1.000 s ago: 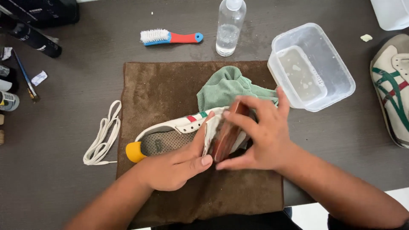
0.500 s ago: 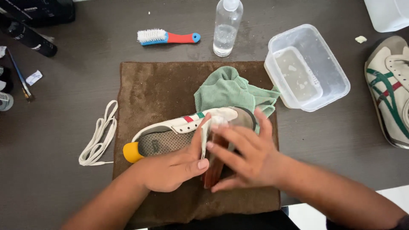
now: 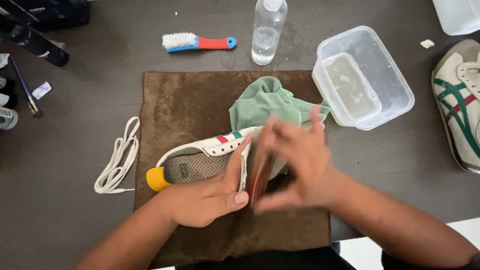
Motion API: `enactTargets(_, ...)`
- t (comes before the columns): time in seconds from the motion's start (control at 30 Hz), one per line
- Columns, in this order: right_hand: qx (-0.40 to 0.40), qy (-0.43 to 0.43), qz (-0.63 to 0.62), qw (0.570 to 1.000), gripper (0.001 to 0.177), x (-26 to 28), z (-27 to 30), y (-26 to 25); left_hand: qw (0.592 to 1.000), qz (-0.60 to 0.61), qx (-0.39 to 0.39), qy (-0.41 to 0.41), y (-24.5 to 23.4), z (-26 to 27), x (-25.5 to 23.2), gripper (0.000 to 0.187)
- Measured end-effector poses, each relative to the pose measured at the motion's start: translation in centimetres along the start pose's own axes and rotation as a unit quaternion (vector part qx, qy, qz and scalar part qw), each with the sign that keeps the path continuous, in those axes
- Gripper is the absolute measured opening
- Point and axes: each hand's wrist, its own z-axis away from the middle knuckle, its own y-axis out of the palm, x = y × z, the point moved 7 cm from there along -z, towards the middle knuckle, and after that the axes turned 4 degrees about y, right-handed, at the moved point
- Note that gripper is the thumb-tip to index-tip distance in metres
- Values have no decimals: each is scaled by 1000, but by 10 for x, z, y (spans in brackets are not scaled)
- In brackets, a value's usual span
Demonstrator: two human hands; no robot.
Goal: The person cleans a white sneaker with green and red stripes by wiping it with a green cloth, then scrubbing the upper and toe box with a stiff-bristled brush dipped in water, and wiping again with the cloth. The shoe is rotated to access different areas during the process.
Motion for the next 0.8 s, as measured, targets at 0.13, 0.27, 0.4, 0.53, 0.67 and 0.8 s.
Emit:
enactTargets(0.13,6,-151,8,988,88,24,20,11,998,-48,27,18,2,2,4,80)
enactTargets(0.27,-1,-74,-6,997,106,-1,18,15,999,27,11,24,0,-1,-5,87)
enactTargets(0.4,5,-187,8,982,66,34,23,11,999,40,-16,1,-2,-3,-8,87)
enactTargets(0.53,-3,-135,-17,991,91,6,21,17,1000,8,11,14,0,-2,0,86)
enactTargets(0.67,-5,-148,-26,989,78,22,25,16,999,21,-5,42,-1,-1,-2,79)
enactTargets(0.8,20,-184,-76,980,75,7,31,18,997,-36,8,64,0,2,9,84)
